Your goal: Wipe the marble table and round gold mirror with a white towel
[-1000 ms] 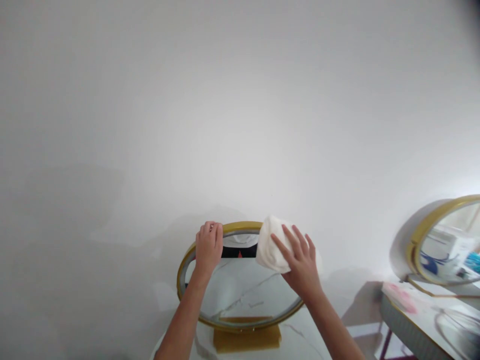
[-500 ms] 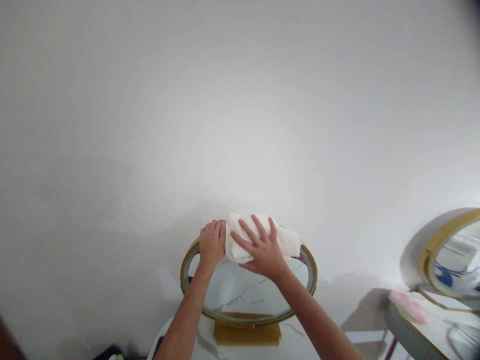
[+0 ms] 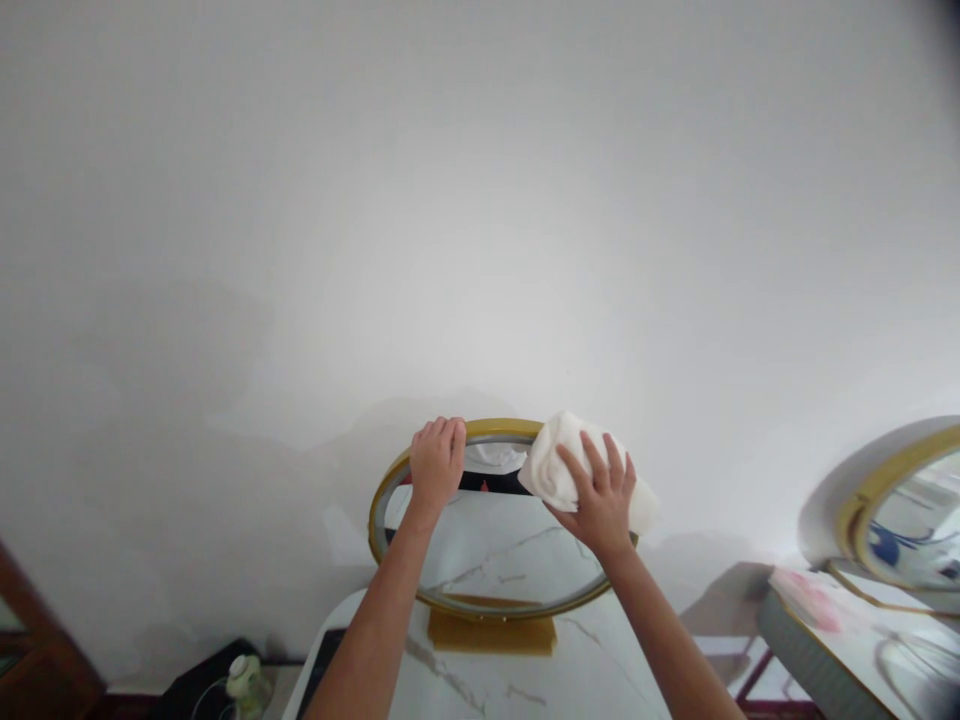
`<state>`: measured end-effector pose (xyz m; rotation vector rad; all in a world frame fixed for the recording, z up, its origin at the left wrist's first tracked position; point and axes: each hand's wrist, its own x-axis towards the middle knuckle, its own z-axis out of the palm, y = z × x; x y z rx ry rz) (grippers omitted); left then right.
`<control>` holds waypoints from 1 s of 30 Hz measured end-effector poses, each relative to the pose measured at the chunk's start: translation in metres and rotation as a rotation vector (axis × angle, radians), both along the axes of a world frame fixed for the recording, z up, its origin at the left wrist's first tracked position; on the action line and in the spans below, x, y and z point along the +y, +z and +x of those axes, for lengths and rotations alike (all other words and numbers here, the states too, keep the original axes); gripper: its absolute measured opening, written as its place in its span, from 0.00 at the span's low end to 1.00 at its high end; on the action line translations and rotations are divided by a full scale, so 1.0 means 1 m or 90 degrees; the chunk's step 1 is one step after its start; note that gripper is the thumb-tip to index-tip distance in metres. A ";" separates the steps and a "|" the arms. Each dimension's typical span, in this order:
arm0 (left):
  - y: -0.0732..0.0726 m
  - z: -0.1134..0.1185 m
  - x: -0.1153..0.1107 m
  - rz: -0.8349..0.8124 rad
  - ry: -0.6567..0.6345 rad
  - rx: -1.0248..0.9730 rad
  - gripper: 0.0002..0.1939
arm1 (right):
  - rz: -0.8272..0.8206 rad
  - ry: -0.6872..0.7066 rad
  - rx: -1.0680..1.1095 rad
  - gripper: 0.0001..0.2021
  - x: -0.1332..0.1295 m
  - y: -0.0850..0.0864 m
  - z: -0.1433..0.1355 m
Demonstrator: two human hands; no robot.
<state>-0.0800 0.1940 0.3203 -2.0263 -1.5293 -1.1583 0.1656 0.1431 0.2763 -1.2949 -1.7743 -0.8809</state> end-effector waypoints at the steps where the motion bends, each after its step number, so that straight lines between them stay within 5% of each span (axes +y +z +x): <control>1: 0.000 0.000 0.000 0.000 0.000 -0.002 0.17 | -0.001 -0.005 0.005 0.36 -0.001 0.001 -0.001; 14: -0.001 -0.004 -0.006 -0.027 -0.008 0.031 0.15 | -0.108 0.138 -0.230 0.35 0.005 0.055 -0.071; 20: 0.000 -0.004 -0.006 -0.029 -0.029 0.024 0.17 | -0.058 0.108 -0.210 0.32 0.010 0.042 -0.058; 30: 0.002 -0.002 -0.005 -0.034 -0.040 -0.012 0.19 | -0.014 0.022 -0.016 0.34 0.004 0.003 0.003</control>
